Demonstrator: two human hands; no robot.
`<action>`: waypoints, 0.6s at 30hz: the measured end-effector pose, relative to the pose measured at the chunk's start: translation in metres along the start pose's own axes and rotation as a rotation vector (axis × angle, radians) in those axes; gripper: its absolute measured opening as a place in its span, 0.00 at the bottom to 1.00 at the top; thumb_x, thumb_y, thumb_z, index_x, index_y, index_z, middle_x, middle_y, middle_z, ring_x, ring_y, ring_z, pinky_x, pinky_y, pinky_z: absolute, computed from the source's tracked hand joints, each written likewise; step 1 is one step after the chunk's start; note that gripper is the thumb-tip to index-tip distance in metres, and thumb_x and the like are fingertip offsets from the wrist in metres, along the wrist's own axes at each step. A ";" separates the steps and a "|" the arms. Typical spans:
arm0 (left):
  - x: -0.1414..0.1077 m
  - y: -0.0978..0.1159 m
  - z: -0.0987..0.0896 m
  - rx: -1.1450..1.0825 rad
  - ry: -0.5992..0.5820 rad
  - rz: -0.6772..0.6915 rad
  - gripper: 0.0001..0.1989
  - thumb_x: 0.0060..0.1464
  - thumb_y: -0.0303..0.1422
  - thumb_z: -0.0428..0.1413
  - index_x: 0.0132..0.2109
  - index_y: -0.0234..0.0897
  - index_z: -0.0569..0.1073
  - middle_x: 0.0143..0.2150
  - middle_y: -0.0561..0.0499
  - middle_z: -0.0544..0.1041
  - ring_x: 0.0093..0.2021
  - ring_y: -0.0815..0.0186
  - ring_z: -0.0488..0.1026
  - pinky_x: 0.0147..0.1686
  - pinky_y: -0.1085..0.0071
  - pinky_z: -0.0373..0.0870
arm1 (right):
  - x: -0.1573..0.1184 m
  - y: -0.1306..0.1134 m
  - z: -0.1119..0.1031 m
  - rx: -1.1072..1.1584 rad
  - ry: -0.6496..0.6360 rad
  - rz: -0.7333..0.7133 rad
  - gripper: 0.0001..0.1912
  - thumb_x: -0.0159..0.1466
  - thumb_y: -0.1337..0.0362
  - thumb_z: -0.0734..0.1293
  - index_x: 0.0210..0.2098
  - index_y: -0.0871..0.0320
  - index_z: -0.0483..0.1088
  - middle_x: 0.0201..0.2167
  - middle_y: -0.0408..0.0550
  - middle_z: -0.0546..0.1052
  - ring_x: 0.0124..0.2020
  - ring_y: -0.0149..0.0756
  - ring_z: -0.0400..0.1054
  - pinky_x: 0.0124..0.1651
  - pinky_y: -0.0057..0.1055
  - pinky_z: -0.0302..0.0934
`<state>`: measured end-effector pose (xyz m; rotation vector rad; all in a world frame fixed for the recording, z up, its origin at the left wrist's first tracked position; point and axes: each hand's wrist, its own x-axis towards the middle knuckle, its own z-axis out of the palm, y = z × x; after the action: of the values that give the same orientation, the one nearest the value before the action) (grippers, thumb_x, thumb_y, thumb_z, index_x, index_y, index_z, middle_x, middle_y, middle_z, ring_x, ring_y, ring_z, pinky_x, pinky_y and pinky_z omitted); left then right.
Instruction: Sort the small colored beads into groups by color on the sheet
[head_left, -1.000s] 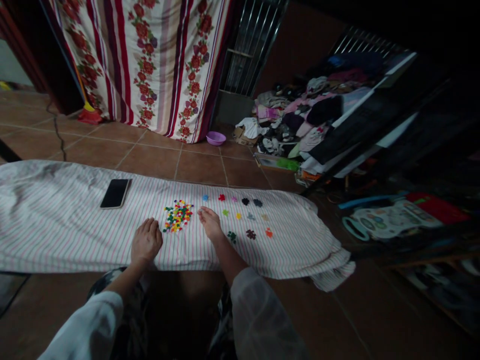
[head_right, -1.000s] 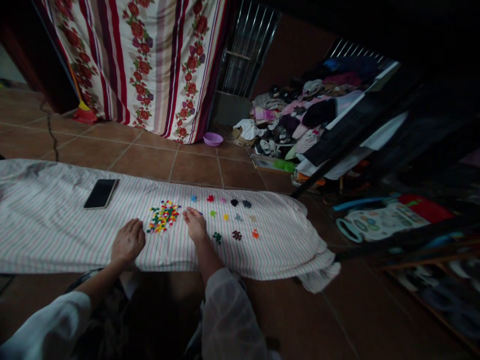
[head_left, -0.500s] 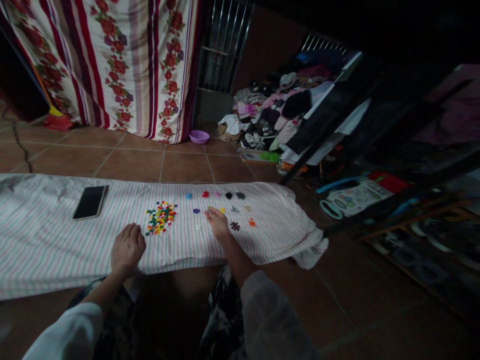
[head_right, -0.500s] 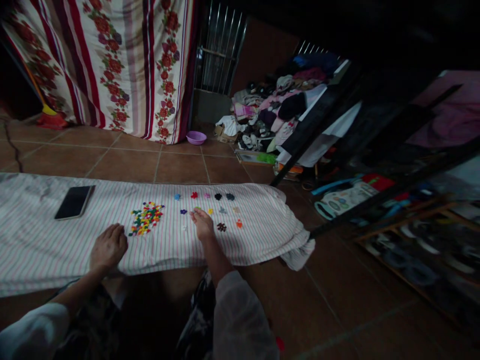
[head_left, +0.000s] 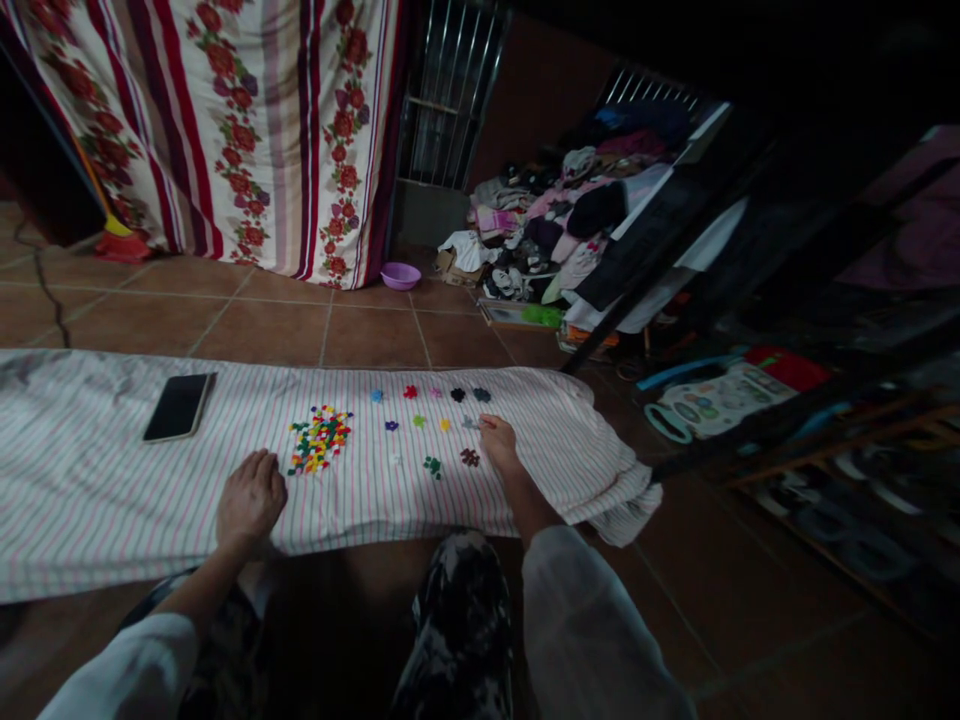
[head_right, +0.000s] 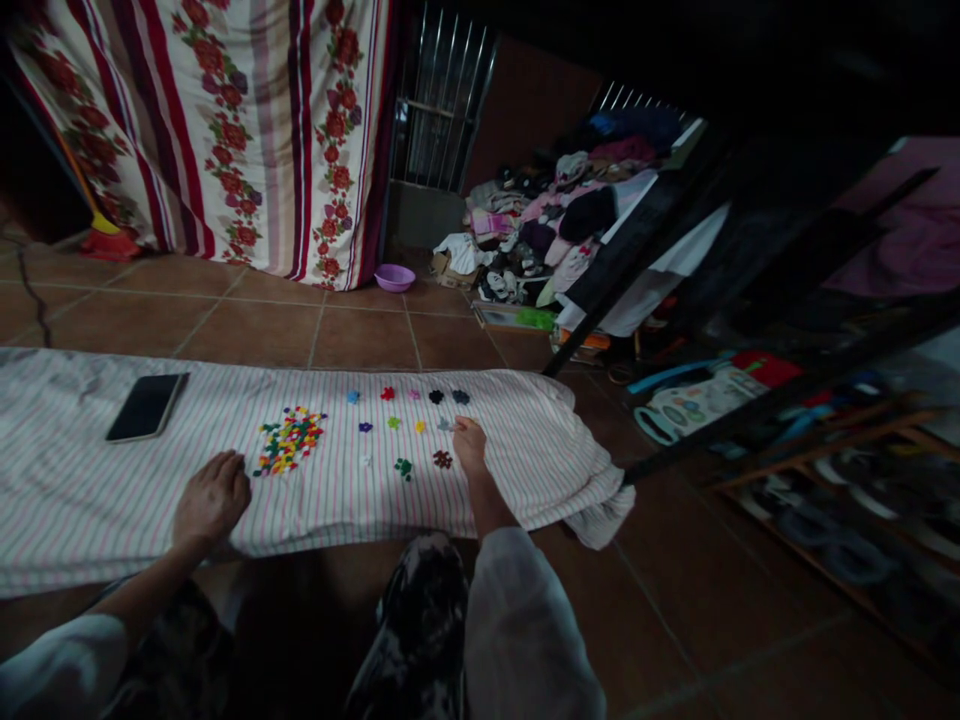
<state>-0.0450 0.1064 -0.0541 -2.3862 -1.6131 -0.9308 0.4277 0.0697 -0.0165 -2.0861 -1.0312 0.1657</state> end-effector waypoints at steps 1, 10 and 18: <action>0.000 0.000 0.000 0.001 0.000 -0.004 0.16 0.57 0.31 0.45 0.49 0.34 0.70 0.49 0.36 0.76 0.56 0.48 0.71 0.54 0.49 0.69 | 0.002 0.001 0.000 -0.008 -0.012 0.020 0.14 0.56 0.66 0.63 0.37 0.60 0.79 0.36 0.51 0.81 0.40 0.39 0.75 0.46 0.34 0.68; 0.000 -0.001 -0.001 0.076 0.013 0.030 0.15 0.60 0.31 0.44 0.49 0.32 0.70 0.51 0.35 0.75 0.55 0.50 0.72 0.53 0.53 0.70 | 0.012 0.006 0.013 -0.030 -0.068 0.061 0.17 0.55 0.73 0.60 0.37 0.60 0.80 0.38 0.51 0.81 0.45 0.39 0.75 0.55 0.36 0.64; 0.000 0.000 -0.001 0.090 0.011 0.045 0.16 0.60 0.31 0.44 0.49 0.29 0.70 0.50 0.34 0.76 0.54 0.50 0.72 0.53 0.53 0.70 | 0.010 0.018 0.024 0.066 -0.056 -0.073 0.15 0.56 0.69 0.61 0.38 0.58 0.78 0.37 0.51 0.81 0.43 0.42 0.76 0.51 0.39 0.68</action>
<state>-0.0457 0.1062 -0.0534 -2.3435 -1.5557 -0.8430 0.4355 0.0847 -0.0437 -1.9919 -1.1186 0.2190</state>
